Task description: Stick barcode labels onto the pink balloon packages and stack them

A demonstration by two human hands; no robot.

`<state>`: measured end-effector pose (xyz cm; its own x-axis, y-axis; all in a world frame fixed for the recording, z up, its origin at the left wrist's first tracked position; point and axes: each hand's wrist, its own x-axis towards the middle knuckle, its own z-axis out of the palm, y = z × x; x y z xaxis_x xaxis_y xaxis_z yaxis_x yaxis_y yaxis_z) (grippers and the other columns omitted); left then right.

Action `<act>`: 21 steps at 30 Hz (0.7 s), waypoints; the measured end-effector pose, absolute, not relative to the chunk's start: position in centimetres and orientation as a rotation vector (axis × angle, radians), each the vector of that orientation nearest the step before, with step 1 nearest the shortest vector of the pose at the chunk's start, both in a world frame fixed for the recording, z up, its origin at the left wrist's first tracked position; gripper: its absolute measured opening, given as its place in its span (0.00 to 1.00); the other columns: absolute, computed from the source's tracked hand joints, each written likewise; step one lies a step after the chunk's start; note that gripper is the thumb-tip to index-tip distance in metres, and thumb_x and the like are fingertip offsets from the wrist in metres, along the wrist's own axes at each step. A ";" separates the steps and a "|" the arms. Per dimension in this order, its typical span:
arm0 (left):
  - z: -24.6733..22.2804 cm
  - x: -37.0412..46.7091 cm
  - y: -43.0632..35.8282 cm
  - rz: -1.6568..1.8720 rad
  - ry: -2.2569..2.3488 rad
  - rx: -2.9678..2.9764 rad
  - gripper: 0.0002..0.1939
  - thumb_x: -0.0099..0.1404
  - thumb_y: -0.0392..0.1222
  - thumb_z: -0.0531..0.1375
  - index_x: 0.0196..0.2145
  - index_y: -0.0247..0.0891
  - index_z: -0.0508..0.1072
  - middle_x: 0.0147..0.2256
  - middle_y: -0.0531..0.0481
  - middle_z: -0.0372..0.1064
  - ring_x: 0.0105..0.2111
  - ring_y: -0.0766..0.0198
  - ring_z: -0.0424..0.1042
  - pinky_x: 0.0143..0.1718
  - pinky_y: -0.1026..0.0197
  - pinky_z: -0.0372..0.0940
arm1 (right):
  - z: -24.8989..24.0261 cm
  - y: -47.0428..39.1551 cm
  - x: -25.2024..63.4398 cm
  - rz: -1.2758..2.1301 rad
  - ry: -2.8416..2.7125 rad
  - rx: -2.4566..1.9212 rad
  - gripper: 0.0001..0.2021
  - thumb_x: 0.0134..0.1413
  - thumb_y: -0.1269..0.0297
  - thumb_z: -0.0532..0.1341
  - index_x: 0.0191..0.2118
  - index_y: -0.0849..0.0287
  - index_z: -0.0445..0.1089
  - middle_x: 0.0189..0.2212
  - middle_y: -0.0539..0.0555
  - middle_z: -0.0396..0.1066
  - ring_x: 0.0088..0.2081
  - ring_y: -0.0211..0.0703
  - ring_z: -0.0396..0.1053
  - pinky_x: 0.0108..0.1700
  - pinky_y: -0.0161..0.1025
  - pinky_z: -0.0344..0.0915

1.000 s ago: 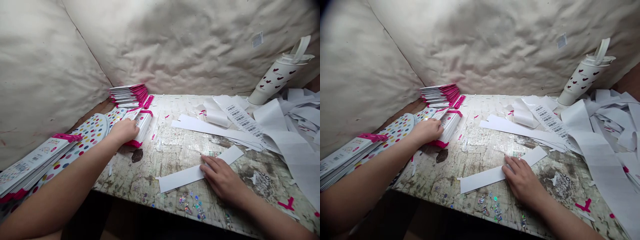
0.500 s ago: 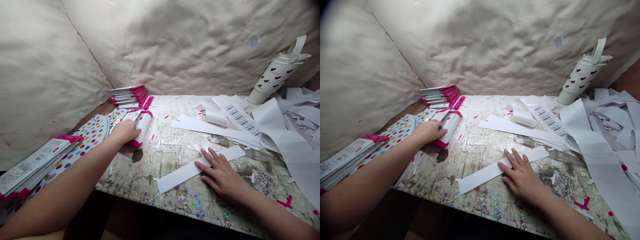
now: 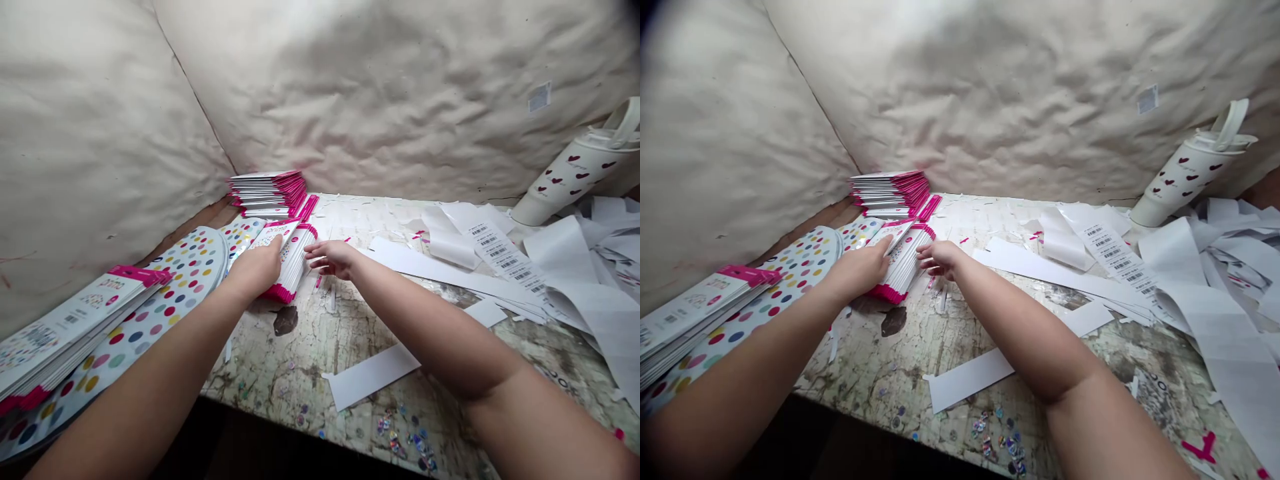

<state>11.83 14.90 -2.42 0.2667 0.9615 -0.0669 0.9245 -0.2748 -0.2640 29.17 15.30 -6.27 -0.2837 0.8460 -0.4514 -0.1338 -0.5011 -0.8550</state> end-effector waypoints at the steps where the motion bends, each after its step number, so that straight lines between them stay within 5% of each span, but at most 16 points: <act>1: -2.4 11.7 14.9 0.306 -1.774 -2.364 0.27 0.64 0.39 0.43 0.61 0.34 0.53 0.40 0.35 0.73 0.38 0.47 0.73 0.35 0.54 0.63 | -6.5 15.7 28.9 1.864 -0.929 -1.289 0.08 0.50 0.77 0.57 0.36 0.61 0.69 0.31 0.50 0.70 0.22 0.30 0.64 0.22 0.29 0.58; 14: -2.6 11.1 15.0 0.203 -1.762 -2.415 0.24 0.64 0.41 0.45 0.56 0.33 0.60 0.40 0.35 0.73 0.37 0.47 0.73 0.35 0.53 0.63 | -6.0 16.5 27.9 1.928 -0.719 -1.300 0.06 0.55 0.75 0.55 0.31 0.64 0.67 0.21 0.48 0.65 0.17 0.29 0.58 0.20 0.28 0.57; 21: -1.6 10.8 14.8 0.172 -1.822 -2.475 0.24 0.66 0.48 0.41 0.39 0.35 0.73 0.37 0.38 0.74 0.38 0.47 0.73 0.36 0.53 0.63 | -6.1 17.8 23.8 1.860 -0.800 -1.122 0.09 0.59 0.64 0.56 0.29 0.62 0.65 0.22 0.50 0.67 0.24 0.36 0.67 0.29 0.34 0.68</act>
<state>10.76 14.76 -1.61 0.2939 0.9544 -0.0519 0.9473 -0.2981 -0.1173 23.79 17.83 -6.08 -0.2830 0.8724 -0.3985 -0.3106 -0.4765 -0.8225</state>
